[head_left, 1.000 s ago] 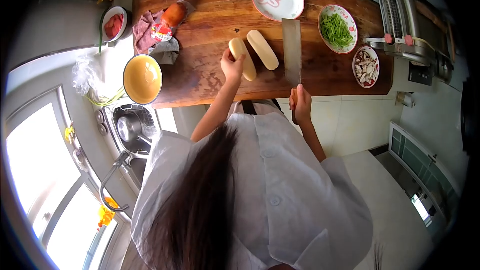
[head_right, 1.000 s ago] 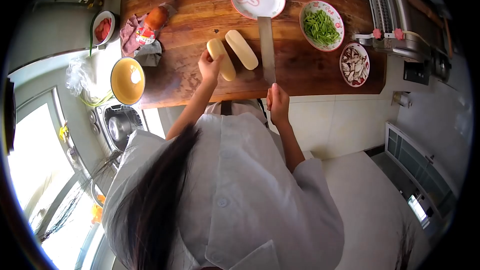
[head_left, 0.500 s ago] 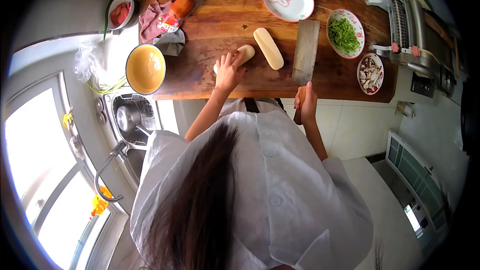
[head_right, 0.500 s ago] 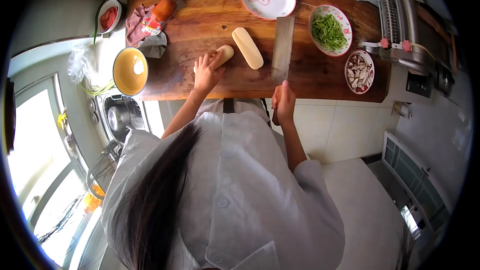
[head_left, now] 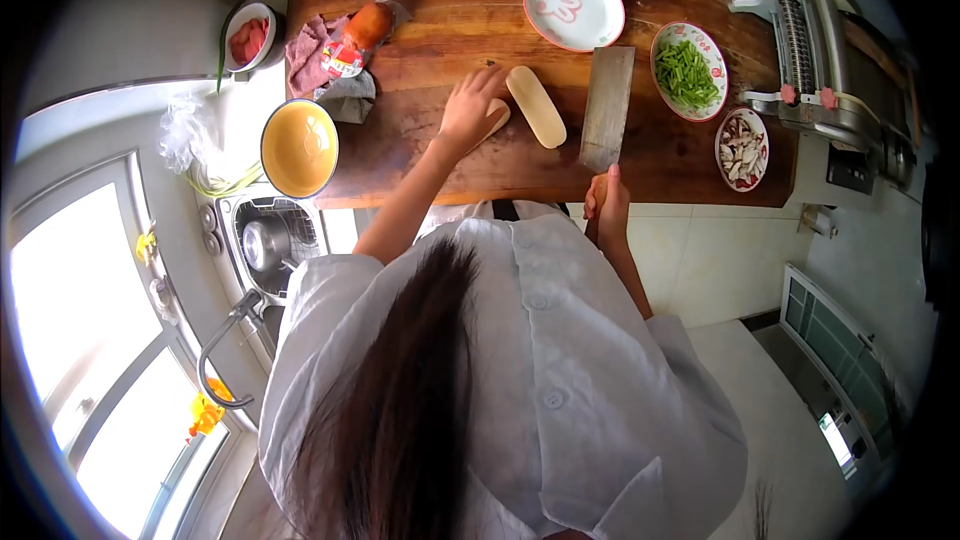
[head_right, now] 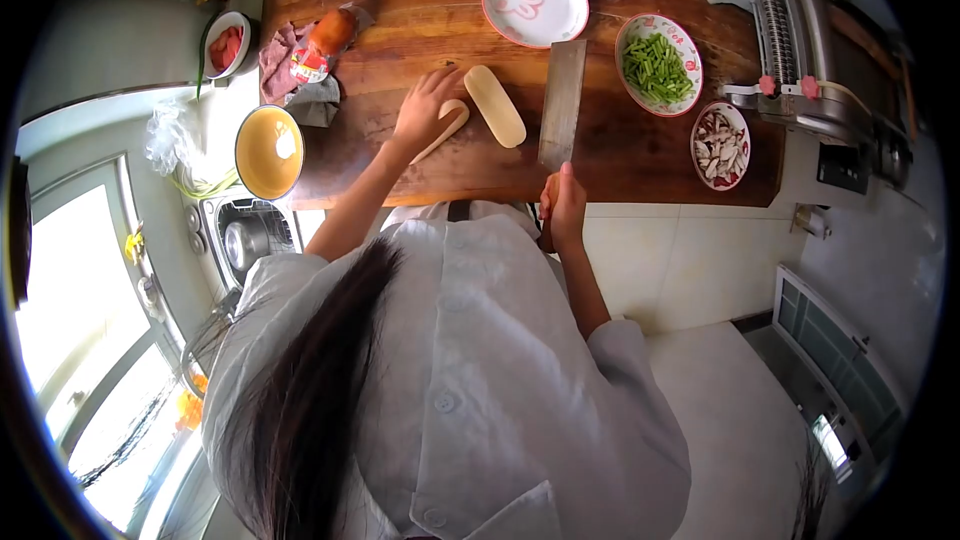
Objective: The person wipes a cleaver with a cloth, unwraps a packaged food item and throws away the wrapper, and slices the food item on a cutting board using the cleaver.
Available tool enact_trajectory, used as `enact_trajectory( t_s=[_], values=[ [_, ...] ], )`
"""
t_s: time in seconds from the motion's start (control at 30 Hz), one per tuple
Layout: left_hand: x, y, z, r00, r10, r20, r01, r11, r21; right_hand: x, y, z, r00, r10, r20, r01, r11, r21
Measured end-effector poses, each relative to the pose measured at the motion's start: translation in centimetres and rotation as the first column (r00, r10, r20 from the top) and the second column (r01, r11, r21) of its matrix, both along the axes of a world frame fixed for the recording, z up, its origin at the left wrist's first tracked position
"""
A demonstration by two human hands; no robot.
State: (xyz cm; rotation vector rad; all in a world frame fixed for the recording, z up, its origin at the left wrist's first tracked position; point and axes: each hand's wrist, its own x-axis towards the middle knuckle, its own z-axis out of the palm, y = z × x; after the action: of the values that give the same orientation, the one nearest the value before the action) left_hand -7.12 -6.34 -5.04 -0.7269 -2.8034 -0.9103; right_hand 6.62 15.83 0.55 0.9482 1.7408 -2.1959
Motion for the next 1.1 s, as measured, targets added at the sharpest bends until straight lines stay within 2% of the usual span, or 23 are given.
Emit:
enact_trajectory(
  t_s=[0.03, 0.07, 0.1, 0.13, 0.17, 0.2, 0.27, 0.33, 0.4, 0.47, 0.5, 0.53, 0.6, 0.73, 0.8, 0.83, 0.9, 0.93, 1.0, 1.03, 1.07, 1.1],
  values=[
    [-1.6, 1.0, -0.1, 1.000, -0.003, -0.007, 0.003, 1.000, 0.002, -0.1, 0.0, 0.0, 1.000, -0.007, -0.006, 0.007, 1.000, 0.000],
    [-3.2, 2.1, -0.1, 0.973, -0.222, -0.064, 0.219, 0.974, -0.061, -0.4, 0.0, 0.0, 1.000, -0.014, -0.013, 0.014, 1.000, -0.001],
    [-4.7, 3.0, -0.2, 0.895, -0.433, -0.106, 0.419, 0.898, -0.135, -0.6, 0.0, 0.1, 1.000, -0.019, -0.022, 0.019, 1.000, 0.001],
    [-5.7, 3.8, -0.3, 0.891, -0.439, -0.115, 0.424, 0.896, -0.136, -0.7, 0.0, 0.1, 0.999, -0.025, -0.026, 0.025, 1.000, 0.000],
    [-6.5, 4.7, -0.5, 0.793, -0.603, 0.090, 0.599, 0.742, -0.301, -0.7, 0.0, 0.2, 0.999, -0.033, -0.028, 0.033, 0.999, 0.000],
    [-7.4, 5.5, -0.7, 0.655, -0.687, 0.314, 0.747, 0.525, -0.408, -0.7, 0.1, 0.4, 0.999, -0.040, -0.034, 0.040, 0.999, 0.004],
    [-8.1, 6.2, -3.3, 0.668, -0.667, 0.329, 0.738, 0.538, -0.408, -0.8, 0.2, 0.8, 0.999, -0.052, -0.008, 0.052, 0.999, -0.006],
    [-8.2, 6.2, -3.1, 0.647, -0.668, 0.368, 0.762, 0.555, -0.333, -0.5, 0.2, 0.9, 0.997, -0.078, -0.010, 0.078, 0.997, -0.001],
    [-8.1, 5.7, -2.5, 0.649, -0.658, 0.382, 0.757, 0.510, -0.408, -0.5, 0.1, 1.0, 0.995, -0.097, -0.012, 0.097, 0.995, -0.003],
    [-7.9, 4.4, -1.8, 0.658, -0.717, 0.230, 0.748, 0.585, -0.314, -0.5, 0.0, 1.1, 0.990, -0.139, 0.012, 0.139, 0.990, 0.010],
    [-7.5, 4.2, -1.8, 0.652, -0.669, 0.357, 0.755, 0.613, -0.231, -0.4, 0.0, 1.0, 0.990, -0.141, 0.015, 0.141, 0.990, 0.007],
    [-7.2, 4.0, -1.8, 0.652, -0.669, 0.358, 0.756, 0.613, -0.232, -0.4, 0.1, 0.7, 0.994, -0.113, 0.010, 0.112, 0.993, 0.027],
    [-6.8, 3.4, -1.5, 0.723, -0.545, 0.425, 0.678, 0.679, -0.282, -0.5, 0.4, 0.3, 0.997, -0.081, 0.005, 0.081, 0.996, 0.044],
    [-7.0, 0.9, -0.3, 0.756, -0.496, 0.428, 0.641, 0.692, -0.331, -0.9, 0.3, 0.2, 0.999, -0.037, -0.011, 0.037, 0.998, 0.045],
    [-6.5, -1.4, 1.4, 0.876, -0.359, 0.322, 0.450, 0.849, -0.278, -1.0, 0.3, 0.2, 0.999, -0.035, 0.001, 0.035, 0.999, 0.037],
    [-6.3, -2.4, 1.3, 0.877, -0.357, 0.322, 0.448, 0.849, -0.280, -1.1, 0.2, 0.1, 1.000, -0.026, 0.000, 0.026, 0.999, 0.025],
    [-5.8, -4.2, 0.7, 0.969, -0.170, 0.178, 0.215, 0.937, -0.277, -1.3, 0.0, -0.1, 1.000, -0.018, -0.004, 0.018, 1.000, 0.010],
    [-5.2, -4.6, 0.3, 0.969, -0.169, 0.178, 0.214, 0.936, -0.280, -1.3, -0.1, -0.1, 1.000, -0.023, 0.004, 0.023, 1.000, 0.009],
    [-3.6, -5.7, -1.1, 0.998, -0.051, -0.034, 0.036, 0.938, -0.345, -1.3, -0.5, -0.3, 1.000, -0.024, 0.011, 0.024, 1.000, 0.002],
    [-2.5, -6.0, -2.6, 0.998, -0.068, -0.012, 0.060, 0.941, -0.333, -1.4, -0.5, -0.4, 1.000, -0.012, -0.003, 0.012, 1.000, -0.014],
    [-1.0, -6.1, -4.0, 0.999, -0.026, 0.034, 0.038, 0.908, -0.417, -1.5, -0.4, -0.6, 1.000, -0.001, -0.020, 0.000, 1.000, -0.028],
    [0.2, -5.7, -3.6, 1.000, 0.004, -0.015, -0.009, 0.939, -0.344, -1.5, -0.5, -0.7, 1.000, 0.000, -0.021, 0.000, 1.000, -0.028]
  ],
)
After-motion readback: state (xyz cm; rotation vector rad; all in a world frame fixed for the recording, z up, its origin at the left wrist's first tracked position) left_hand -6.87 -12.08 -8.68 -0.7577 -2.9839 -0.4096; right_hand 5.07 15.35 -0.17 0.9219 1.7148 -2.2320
